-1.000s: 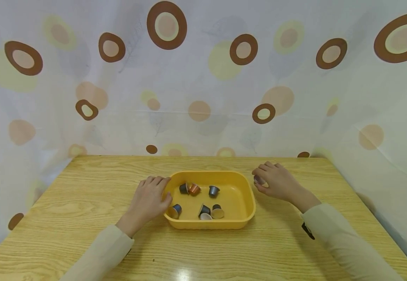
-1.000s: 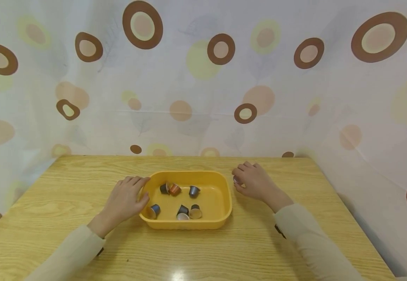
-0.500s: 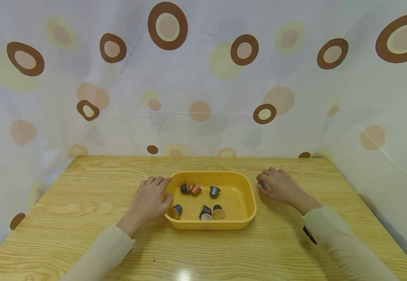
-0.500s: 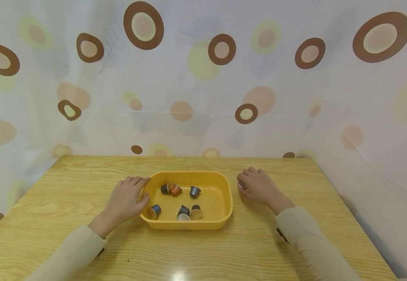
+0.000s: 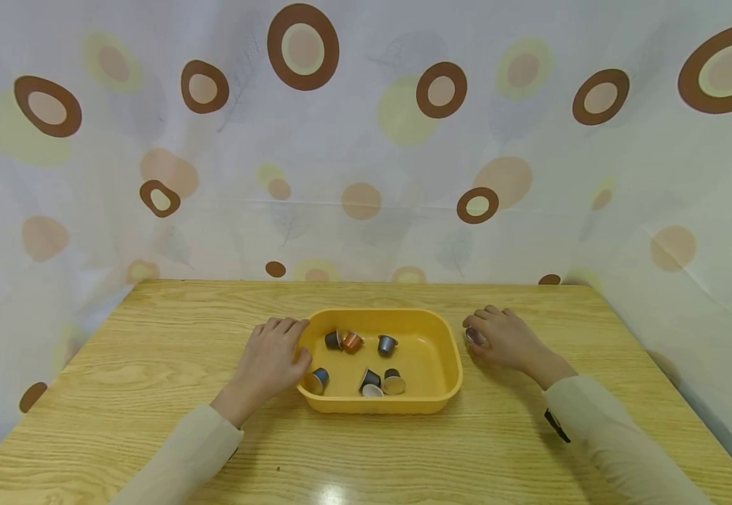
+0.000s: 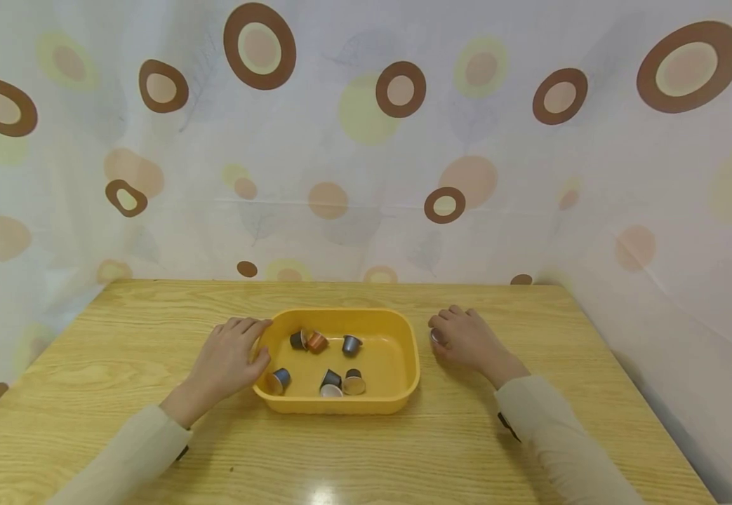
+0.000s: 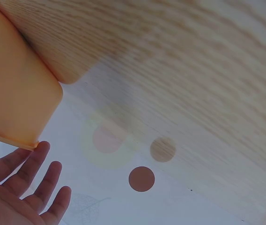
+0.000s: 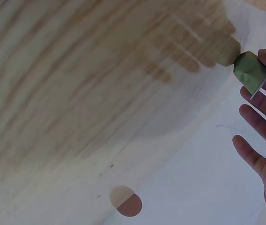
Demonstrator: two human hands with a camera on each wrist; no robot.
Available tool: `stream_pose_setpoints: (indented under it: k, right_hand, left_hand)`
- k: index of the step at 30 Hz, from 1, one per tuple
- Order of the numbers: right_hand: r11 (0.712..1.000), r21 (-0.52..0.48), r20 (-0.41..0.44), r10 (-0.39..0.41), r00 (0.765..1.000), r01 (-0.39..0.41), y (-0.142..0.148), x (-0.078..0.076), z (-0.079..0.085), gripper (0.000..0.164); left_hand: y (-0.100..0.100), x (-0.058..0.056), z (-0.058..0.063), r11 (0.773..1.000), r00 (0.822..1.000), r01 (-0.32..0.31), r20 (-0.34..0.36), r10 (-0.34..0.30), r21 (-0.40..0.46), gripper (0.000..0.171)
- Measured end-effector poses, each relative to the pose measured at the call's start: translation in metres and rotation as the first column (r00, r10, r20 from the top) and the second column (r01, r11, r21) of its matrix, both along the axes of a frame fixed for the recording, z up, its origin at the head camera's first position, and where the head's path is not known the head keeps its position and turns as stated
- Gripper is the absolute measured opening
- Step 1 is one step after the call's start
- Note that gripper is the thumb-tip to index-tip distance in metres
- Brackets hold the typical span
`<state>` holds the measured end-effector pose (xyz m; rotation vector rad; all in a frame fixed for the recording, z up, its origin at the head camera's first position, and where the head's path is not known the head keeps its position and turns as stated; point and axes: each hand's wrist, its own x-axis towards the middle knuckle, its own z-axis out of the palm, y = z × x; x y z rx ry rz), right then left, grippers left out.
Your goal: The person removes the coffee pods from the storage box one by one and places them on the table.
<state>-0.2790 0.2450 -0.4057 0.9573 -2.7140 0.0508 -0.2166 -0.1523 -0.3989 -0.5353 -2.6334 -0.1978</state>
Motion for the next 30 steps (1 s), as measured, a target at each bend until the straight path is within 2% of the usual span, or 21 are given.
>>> stream_pose_setpoints:
  k: [19,25,30]
  right_hand:
    - [1.0,-0.016,-0.01,0.01,1.0,-0.011,0.0,0.0,0.001,0.03]
    - [0.999,-0.029,-0.026,0.023,0.999,-0.023,-0.001,0.001,0.007,0.029]
    - [0.999,-0.035,-0.004,0.014,1.0,-0.014,-0.002,0.002,0.014,0.029]
  left_hand:
    - [0.0,0.001,0.0,1.0,1.0,0.003,-0.013,-0.003,-0.002,0.038]
    - [0.0,0.0,-0.001,1.0,1.0,0.004,-0.015,-0.004,0.007,0.038]
    - [0.0,-0.001,-0.002,1.0,1.0,0.0,-0.011,0.0,0.009,0.039]
